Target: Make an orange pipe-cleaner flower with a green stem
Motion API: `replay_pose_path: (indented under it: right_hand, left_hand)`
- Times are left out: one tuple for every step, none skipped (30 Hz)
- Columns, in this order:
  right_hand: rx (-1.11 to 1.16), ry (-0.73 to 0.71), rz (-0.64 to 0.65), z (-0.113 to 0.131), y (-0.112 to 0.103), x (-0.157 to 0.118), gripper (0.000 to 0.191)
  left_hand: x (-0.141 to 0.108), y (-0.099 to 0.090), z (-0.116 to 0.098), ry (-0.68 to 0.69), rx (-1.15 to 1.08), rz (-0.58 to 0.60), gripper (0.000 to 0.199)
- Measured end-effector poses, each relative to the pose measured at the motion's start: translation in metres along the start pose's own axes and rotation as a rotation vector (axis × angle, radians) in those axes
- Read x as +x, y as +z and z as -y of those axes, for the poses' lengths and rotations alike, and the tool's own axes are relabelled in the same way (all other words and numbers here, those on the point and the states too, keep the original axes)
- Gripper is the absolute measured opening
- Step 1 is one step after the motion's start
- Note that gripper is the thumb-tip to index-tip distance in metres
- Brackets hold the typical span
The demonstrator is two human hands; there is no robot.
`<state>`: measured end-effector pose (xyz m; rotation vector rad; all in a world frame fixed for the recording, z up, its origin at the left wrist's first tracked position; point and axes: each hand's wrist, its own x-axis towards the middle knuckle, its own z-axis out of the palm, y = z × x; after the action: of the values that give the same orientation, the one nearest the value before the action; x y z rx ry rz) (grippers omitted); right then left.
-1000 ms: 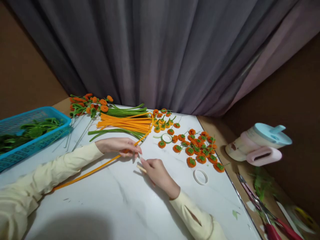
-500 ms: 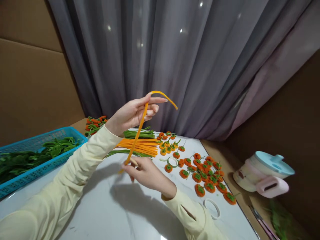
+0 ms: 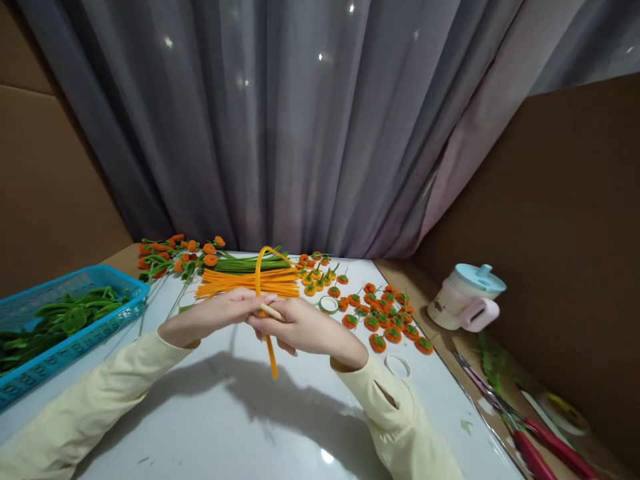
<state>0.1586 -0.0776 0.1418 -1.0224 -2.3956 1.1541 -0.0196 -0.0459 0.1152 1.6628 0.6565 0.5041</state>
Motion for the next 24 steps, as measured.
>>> replay_pose_path:
  right_hand:
    - [-0.039, -0.005, -0.046, -0.002, -0.001, -0.003, 0.028]
    - [-0.084, -0.008, -0.105, -0.004, -0.003, -0.007, 0.029]
    - [-0.133, -0.009, -0.171, -0.006, -0.005, -0.011, 0.028]
    - [-0.187, -0.003, -0.234, -0.009, -0.009, -0.014, 0.028]
    - [-0.234, -0.001, -0.275, -0.011, -0.012, -0.018, 0.028]
    - [-0.276, -0.009, -0.287, -0.013, -0.015, -0.021, 0.029]
    - [-0.307, -0.014, -0.264, -0.014, -0.018, -0.023, 0.03]
    - [-0.329, -0.025, -0.225, -0.015, -0.019, -0.024, 0.031]
    - [-0.348, -0.043, -0.192, -0.016, -0.019, -0.025, 0.029]
    - [-0.365, -0.07, -0.168, -0.016, -0.017, -0.026, 0.026]
    - [-0.378, -0.106, -0.149, -0.017, -0.015, -0.025, 0.022]
    - [-0.388, -0.144, -0.139, -0.017, -0.012, -0.025, 0.021]
    - [-0.391, -0.176, -0.126, -0.017, -0.009, -0.024, 0.024]
    - [-0.381, -0.194, -0.1, -0.016, -0.006, -0.023, 0.027]
    - [-0.357, -0.194, -0.061, -0.016, -0.004, -0.021, 0.029]
    - [-0.325, -0.185, -0.013, -0.016, -0.002, -0.02, 0.028]
    - [-0.293, -0.173, 0.041, -0.015, -0.001, -0.02, 0.025]
    - [-0.265, -0.167, 0.094, -0.014, 0.0, -0.019, 0.021]
    - [-0.247, -0.165, 0.133, -0.013, 0.001, -0.019, 0.017]
    - [-0.243, -0.165, 0.15, -0.011, 0.002, -0.02, 0.015]
    - [-0.251, -0.167, 0.144, -0.009, 0.002, -0.02, 0.016]
    - [-0.263, -0.171, 0.127, -0.006, 0.003, -0.021, 0.019]
    - [-0.266, -0.174, 0.112, -0.003, 0.004, -0.022, 0.021]
    - [-0.26, -0.174, 0.108, 0.0, 0.006, -0.022, 0.023]
  left_hand:
    - [-0.001, 0.0, -0.002, 0.005, 0.043, -0.066, 0.052]
    - [-0.001, -0.002, -0.004, 0.006, 0.08, -0.124, 0.051]
    - [-0.002, -0.005, -0.006, 0.0, 0.1, -0.169, 0.051]
    - [-0.003, -0.009, -0.007, -0.01, 0.092, -0.196, 0.052]
    - [-0.005, -0.012, -0.008, -0.026, 0.068, -0.205, 0.052]
    - [-0.008, -0.015, -0.008, -0.043, 0.033, -0.206, 0.053]
    - [-0.01, -0.017, -0.009, -0.056, -0.008, -0.2, 0.053]
    - [-0.013, -0.017, -0.011, -0.062, -0.045, -0.191, 0.052]
    - [-0.016, -0.015, -0.013, -0.066, -0.074, -0.184, 0.051]
    - [-0.019, -0.012, -0.016, -0.069, -0.097, -0.176, 0.05]
    - [-0.021, -0.009, -0.019, -0.072, -0.116, -0.167, 0.049]
    - [-0.023, -0.005, -0.022, -0.076, -0.123, -0.156, 0.048]
    - [-0.025, -0.001, -0.025, -0.084, -0.118, -0.152, 0.048]
    - [-0.026, 0.003, -0.027, -0.089, -0.104, -0.155, 0.049]
    - [-0.026, 0.006, -0.029, -0.091, -0.084, -0.161, 0.049]
    - [-0.027, 0.008, -0.03, -0.091, -0.064, -0.166, 0.049]
    - [-0.027, 0.01, -0.03, -0.087, -0.046, -0.175, 0.049]
    - [-0.028, 0.012, -0.03, -0.078, -0.031, -0.187, 0.049]
    - [-0.029, 0.013, -0.03, -0.066, -0.019, -0.199, 0.049]
    - [-0.03, 0.014, -0.03, -0.05, -0.008, -0.212, 0.049]
    - [-0.032, 0.015, -0.03, -0.029, 0.004, -0.226, 0.049]
    - [-0.034, 0.017, -0.031, -0.006, 0.018, -0.239, 0.048]
    - [-0.036, 0.018, -0.031, 0.016, 0.032, -0.248, 0.048]
    - [-0.038, 0.019, -0.033, 0.035, 0.046, -0.253, 0.049]
